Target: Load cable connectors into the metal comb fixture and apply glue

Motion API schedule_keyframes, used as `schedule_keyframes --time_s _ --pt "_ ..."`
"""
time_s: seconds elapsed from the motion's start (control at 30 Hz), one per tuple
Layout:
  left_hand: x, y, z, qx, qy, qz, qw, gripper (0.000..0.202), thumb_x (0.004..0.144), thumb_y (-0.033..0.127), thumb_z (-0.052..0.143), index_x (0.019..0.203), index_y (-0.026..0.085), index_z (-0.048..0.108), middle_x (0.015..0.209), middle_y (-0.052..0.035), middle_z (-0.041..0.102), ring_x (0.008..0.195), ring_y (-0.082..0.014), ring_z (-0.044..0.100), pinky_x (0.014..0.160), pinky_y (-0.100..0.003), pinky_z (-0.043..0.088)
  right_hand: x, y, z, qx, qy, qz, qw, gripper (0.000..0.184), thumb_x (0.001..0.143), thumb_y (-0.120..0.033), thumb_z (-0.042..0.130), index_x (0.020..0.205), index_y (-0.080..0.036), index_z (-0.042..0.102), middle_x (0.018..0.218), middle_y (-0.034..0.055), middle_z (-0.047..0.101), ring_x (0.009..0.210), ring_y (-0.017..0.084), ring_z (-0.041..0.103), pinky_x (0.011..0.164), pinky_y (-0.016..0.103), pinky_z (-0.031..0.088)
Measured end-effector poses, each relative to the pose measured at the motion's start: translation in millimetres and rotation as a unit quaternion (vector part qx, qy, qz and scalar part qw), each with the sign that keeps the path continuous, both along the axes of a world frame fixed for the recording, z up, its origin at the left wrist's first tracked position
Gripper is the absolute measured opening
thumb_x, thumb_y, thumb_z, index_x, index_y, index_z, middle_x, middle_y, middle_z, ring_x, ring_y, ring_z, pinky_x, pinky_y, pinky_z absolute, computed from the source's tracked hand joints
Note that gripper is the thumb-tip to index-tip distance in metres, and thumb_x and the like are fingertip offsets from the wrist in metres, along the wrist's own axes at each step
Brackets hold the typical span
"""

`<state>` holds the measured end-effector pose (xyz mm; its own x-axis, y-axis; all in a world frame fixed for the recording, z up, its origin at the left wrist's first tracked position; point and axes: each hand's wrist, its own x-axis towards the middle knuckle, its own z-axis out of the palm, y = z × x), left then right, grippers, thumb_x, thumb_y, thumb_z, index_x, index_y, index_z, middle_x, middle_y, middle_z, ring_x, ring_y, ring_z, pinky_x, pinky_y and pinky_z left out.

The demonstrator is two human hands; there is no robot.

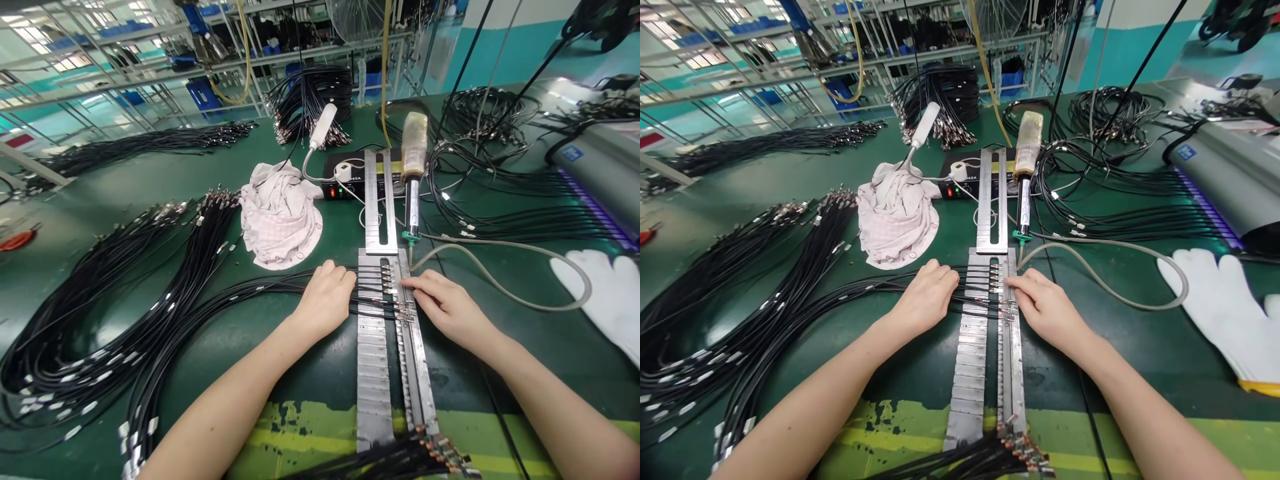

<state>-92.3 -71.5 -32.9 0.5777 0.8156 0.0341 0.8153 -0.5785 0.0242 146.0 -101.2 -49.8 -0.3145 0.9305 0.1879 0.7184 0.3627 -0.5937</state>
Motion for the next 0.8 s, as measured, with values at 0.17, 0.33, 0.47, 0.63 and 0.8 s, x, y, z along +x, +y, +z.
schedule_keyframes --time_s 0.17,0.33,0.47,0.63,0.8 --pt "-3 4 4.6 -0.068 -0.039 -0.006 0.997 0.025 0.092 0.01 0.032 0.078 0.015 0.052 0.079 -0.0052 0.055 0.076 -0.0187 0.038 0.07 -0.031 0.037 -4 1 -0.5 0.004 -0.064 0.007 0.998 0.035 0.091 -0.02 0.032 0.111 -0.018 0.061 0.085 0.006 0.056 0.078 0.017 0.058 0.07 0.03 0.049" --pt "-3 4 1.6 -0.05 -0.049 -0.002 0.998 0.025 0.092 0.01 0.03 0.08 0.016 0.052 0.081 -0.0059 0.055 0.077 -0.0194 0.039 0.07 -0.033 0.037 -12 5 1.9 0.009 -0.093 0.02 0.995 0.036 0.09 -0.019 0.032 0.112 -0.02 0.061 0.088 0.0055 0.056 0.077 0.016 0.058 0.069 0.028 0.05" --pt "-2 4 -2.9 -0.044 -0.036 0.008 0.998 0.024 0.091 0.009 0.03 0.082 0.016 0.051 0.084 -0.0068 0.056 0.077 -0.0201 0.04 0.07 -0.034 0.038 -9 6 -0.5 0.008 -0.113 0.023 0.993 0.036 0.091 -0.021 0.033 0.113 -0.02 0.061 0.087 0.0055 0.055 0.076 0.015 0.058 0.068 0.027 0.05" --pt "-6 7 -11.3 -0.041 0.013 -0.046 0.998 0.023 0.091 0.008 0.033 0.084 0.014 0.054 0.081 -0.0062 0.056 0.078 -0.0199 0.043 0.073 -0.031 0.038 -12 9 3.3 0.026 -0.162 0.055 0.985 0.036 0.087 -0.017 0.039 0.115 -0.022 0.061 0.088 0.0044 0.055 0.076 0.014 0.057 0.066 0.025 0.048" --pt "-12 5 -18.8 0.025 0.008 -0.087 0.996 0.029 0.095 0.013 0.029 0.107 0.016 0.055 0.088 -0.006 0.056 0.083 -0.0196 0.045 0.072 -0.032 0.036 -28 15 9.1 0.035 -0.252 0.11 0.961 0.045 0.08 -0.007 0.041 0.116 -0.025 0.062 0.09 0.0046 0.054 0.076 0.014 0.056 0.06 0.023 0.044"
